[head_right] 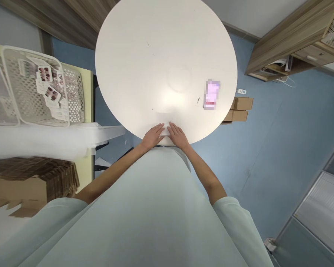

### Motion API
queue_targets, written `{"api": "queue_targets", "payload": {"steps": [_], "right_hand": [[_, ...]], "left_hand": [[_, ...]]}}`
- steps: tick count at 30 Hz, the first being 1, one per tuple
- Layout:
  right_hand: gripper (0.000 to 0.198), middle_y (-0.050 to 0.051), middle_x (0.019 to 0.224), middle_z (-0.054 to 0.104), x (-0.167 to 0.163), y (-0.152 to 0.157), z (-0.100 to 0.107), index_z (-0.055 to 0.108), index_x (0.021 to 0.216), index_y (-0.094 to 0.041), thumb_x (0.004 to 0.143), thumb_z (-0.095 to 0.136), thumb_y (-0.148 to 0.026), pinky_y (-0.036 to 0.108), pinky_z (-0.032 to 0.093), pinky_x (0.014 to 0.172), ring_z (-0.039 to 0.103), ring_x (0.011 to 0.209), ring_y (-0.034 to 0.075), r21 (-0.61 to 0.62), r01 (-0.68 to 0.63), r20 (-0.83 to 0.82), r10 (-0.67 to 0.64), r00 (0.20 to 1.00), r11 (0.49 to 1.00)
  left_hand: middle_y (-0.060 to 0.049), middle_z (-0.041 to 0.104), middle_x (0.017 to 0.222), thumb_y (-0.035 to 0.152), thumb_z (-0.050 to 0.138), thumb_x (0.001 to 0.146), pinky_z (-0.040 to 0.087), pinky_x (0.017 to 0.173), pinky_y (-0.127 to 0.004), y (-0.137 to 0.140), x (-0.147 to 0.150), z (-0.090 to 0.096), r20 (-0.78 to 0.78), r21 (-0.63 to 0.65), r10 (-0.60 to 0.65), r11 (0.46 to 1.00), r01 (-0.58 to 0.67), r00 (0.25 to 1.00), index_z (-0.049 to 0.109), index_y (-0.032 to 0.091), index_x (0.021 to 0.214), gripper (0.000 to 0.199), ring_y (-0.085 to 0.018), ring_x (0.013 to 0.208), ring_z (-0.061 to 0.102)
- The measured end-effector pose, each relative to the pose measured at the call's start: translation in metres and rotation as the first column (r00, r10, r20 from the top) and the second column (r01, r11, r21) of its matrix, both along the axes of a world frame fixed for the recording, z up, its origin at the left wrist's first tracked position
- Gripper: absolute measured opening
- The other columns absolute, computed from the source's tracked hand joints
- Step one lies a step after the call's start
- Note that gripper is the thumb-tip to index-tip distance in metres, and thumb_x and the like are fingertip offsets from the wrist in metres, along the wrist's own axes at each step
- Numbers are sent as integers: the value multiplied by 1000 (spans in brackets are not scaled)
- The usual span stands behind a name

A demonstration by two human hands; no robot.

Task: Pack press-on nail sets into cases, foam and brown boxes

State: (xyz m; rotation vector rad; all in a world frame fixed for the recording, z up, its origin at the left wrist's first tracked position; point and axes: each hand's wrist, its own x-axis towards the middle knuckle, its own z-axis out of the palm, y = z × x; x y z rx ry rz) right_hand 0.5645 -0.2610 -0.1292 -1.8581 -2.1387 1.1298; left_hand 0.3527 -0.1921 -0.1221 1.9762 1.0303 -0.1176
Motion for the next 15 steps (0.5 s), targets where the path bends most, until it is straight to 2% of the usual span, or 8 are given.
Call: {"api": "queue_targets", "payload": {"steps": [3,6,8,10,12,15], "right_hand": [[53,21,182,40,6,4,1,56,164,-15,118,50,-39,59,45,133,43,169,35,-2,-31,-14,31,999,1000],[53,22,180,44,11,12,2,59,160,-15,120,42,-45,58,51,126,57,158,38,-12,-28,-7,28,1000,1000],[55,21,177,49,9,18,3,60,158,-16,121,34,-47,56,57,118,70,143,38,-24,23,7,-23,1000,999],[57,20,170,58,4,28,2,60,158,-19,122,29,-49,52,62,109,77,126,36,-29,103,26,-103,994,994],[58,18,162,65,0,41,-1,59,159,-20,122,26,-50,49,65,99,80,113,34,-28,180,47,-178,983,983],[56,17,156,66,-3,65,-9,57,161,-22,122,29,-51,46,67,91,79,104,32,-17,266,63,-265,962,964]], "left_hand": [[-12,59,171,26,68,98,45,135,-53,6,-1,2,-17,-18,68,998,-68,998,72,23,146,48,-33,159,56],[-10,70,156,33,77,96,58,121,-47,17,-1,4,7,-52,179,983,-178,984,78,25,135,40,-32,137,72],[-9,76,143,40,81,96,60,115,-43,26,-1,5,40,-80,263,962,-260,964,81,26,127,34,-30,126,76],[-8,79,134,44,82,96,60,113,-41,36,1,4,51,-102,349,934,-342,936,83,26,122,31,-30,123,76],[-8,80,130,46,82,97,59,111,-42,47,7,1,13,-110,424,901,-420,906,83,25,120,31,-31,122,75],[-9,81,120,49,80,99,60,102,-45,63,19,-6,-96,-74,507,855,-514,857,81,24,113,29,-33,114,74]]}}
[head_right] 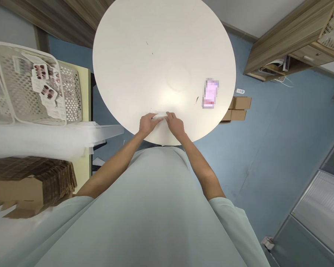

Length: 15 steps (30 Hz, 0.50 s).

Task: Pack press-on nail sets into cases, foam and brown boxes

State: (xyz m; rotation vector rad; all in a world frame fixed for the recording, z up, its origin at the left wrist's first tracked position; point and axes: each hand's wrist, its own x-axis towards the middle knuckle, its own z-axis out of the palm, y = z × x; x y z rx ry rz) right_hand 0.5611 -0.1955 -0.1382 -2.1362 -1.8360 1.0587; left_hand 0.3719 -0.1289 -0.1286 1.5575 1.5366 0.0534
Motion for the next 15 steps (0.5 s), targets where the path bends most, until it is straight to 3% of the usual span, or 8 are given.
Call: {"api": "queue_targets", "payload": {"steps": [4,8,12,15], "right_hand": [[46,18,157,61,4,30,-10,62,156,-24,119,42,-44,52,65,103,70,128,37,20,54,24,-54,998,998],[47,19,162,58,8,45,-8,60,160,-20,114,49,-24,60,50,125,52,151,39,16,-70,13,70,997,997],[48,18,151,66,10,43,-3,66,152,-19,109,46,-11,60,50,122,60,141,37,-14,-138,-20,138,990,990],[36,21,141,69,8,30,-2,70,140,-17,109,54,-18,61,53,117,64,131,39,-33,-42,-11,42,999,999]], "left_hand": [[-11,76,115,44,85,94,60,95,-48,14,14,-10,-121,15,86,996,-85,989,73,23,105,27,-33,104,71],[-13,69,133,41,88,92,59,102,-49,9,13,-12,-151,27,153,988,-151,977,65,24,122,41,-32,115,70],[-13,69,131,46,86,94,59,104,-49,-12,-1,-10,-172,27,214,977,-212,962,60,25,127,46,-32,117,71],[-11,72,122,45,78,100,59,105,-49,-29,-15,-9,-177,20,237,971,-237,955,59,25,124,36,-31,114,72]]}}
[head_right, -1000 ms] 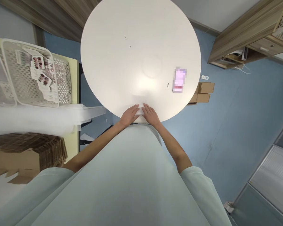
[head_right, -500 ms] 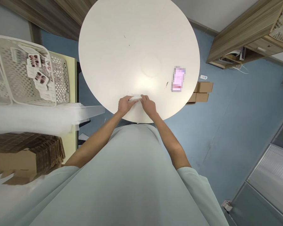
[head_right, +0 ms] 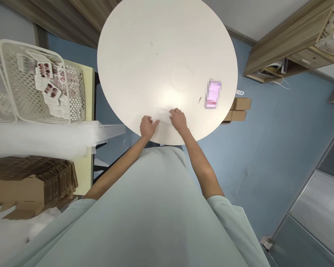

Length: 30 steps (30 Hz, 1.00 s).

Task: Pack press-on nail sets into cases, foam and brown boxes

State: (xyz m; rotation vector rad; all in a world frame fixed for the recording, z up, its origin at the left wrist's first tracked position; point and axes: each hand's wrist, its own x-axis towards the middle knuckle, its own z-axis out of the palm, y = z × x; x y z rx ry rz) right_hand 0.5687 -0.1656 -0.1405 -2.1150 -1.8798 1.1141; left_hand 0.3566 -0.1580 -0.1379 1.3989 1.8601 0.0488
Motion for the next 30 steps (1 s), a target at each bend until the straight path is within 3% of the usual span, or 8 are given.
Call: {"api": "queue_targets", "payload": {"steps": [3,6,10,13,18,24,30], "right_hand": [[25,20,132,70,-10,-22,-1,67,130,-17,110,57,-29,56,59,107,68,118,37,-13,173,6,-173,985,985],[21,16,121,70,-25,-44,-2,62,118,-21,111,58,-40,49,62,94,69,103,32,-41,335,1,-335,942,941],[20,12,110,72,-47,-58,-2,55,104,-26,107,65,-43,42,61,85,69,94,29,-70,454,47,-451,891,888],[23,8,98,71,-71,-56,-4,51,100,-28,105,67,-44,40,60,78,68,86,28,-71,506,60,-502,863,860],[22,11,106,72,-142,-23,-6,50,102,-29,107,65,-44,43,61,81,70,89,30,-58,479,55,-477,877,876],[17,15,123,69,-225,27,4,54,114,-24,112,60,-40,42,61,88,73,106,32,-152,312,77,-303,950,938],[19,14,124,70,-243,39,16,55,115,-23,113,61,-41,40,57,90,72,108,30,-173,311,84,-301,950,934]], "left_hand": [[-13,75,121,43,67,107,58,106,-49,-9,-7,1,63,-2,-55,998,55,996,61,25,122,24,-31,116,73],[-13,77,124,43,68,107,58,106,-49,-6,-1,3,175,-24,-138,989,144,975,62,25,121,24,-30,112,74],[-13,74,129,40,77,102,58,102,-47,9,10,7,237,-69,-207,971,229,949,60,24,118,28,-29,107,74],[-15,69,134,33,81,99,59,99,-46,22,1,8,211,-74,-246,961,266,946,58,23,118,31,-32,113,73],[-13,69,132,27,81,96,59,98,-47,48,-65,3,171,-30,-221,973,229,960,57,25,118,32,-32,113,72],[-13,70,129,29,78,99,58,100,-45,71,-152,-3,126,1,-120,993,121,985,57,24,120,30,-29,112,72],[-15,69,133,26,77,98,57,102,-44,73,-165,0,123,3,-80,997,81,989,58,22,124,32,-31,119,71]]}}
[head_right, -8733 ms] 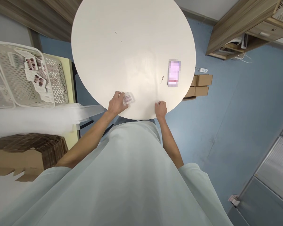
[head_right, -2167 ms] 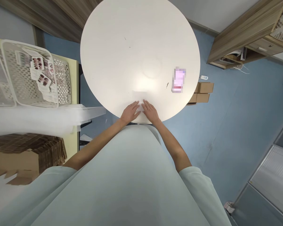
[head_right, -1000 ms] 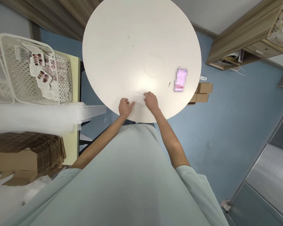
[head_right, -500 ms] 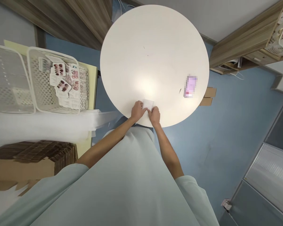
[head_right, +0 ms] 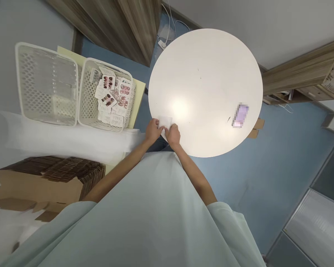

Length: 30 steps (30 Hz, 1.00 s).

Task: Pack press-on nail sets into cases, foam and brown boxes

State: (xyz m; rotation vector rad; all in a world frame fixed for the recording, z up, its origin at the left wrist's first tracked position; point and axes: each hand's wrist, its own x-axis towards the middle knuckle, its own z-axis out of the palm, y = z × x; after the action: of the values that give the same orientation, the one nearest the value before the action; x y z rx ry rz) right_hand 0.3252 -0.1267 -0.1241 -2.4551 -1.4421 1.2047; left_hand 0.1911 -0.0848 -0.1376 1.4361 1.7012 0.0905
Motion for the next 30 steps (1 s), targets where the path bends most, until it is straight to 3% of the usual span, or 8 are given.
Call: {"api": "queue_targets", "payload": {"steps": [2,6,10,17,23,30], "right_hand": [[21,13,123,72,2,-1,3,55,115,-23,112,63,-43,38,55,88,71,106,29,-1,18,1,-18,1000,1000],[25,10,120,76,9,-8,10,58,115,-24,111,64,-47,36,53,88,73,106,27,26,49,-10,-48,999,998],[26,10,120,80,22,-26,22,62,121,-22,112,62,-46,36,53,90,74,110,27,99,54,-34,-51,998,994],[27,6,116,83,49,-82,53,65,125,-23,111,59,-45,34,54,85,77,95,22,183,22,-155,7,988,983],[29,5,109,83,63,-116,81,67,121,-23,107,59,-48,34,55,82,76,86,21,225,20,-244,36,969,974],[27,6,102,82,51,-124,117,69,110,-24,103,59,-47,34,57,85,75,88,22,305,14,-286,77,955,952]], "left_hand": [[-16,69,134,24,76,98,56,103,-44,1,1,2,7,-1,2,1000,-2,1000,60,21,124,31,-31,120,71],[-14,72,132,27,74,100,57,101,-43,0,-7,11,60,0,48,999,-48,997,64,21,126,28,-26,101,74],[-13,75,131,29,72,100,59,101,-43,-19,-26,29,103,68,136,987,-144,985,67,20,128,30,-24,95,74],[-12,78,133,18,60,95,63,101,-41,-100,-47,73,155,142,323,928,-344,934,70,19,130,37,-24,102,77],[-13,78,136,19,60,91,66,101,-42,-172,-54,109,225,133,491,840,-526,841,71,20,131,41,-25,104,78],[-14,79,134,23,60,86,67,99,-43,-214,-91,133,349,179,571,738,-651,743,71,18,127,43,-26,105,80]]}}
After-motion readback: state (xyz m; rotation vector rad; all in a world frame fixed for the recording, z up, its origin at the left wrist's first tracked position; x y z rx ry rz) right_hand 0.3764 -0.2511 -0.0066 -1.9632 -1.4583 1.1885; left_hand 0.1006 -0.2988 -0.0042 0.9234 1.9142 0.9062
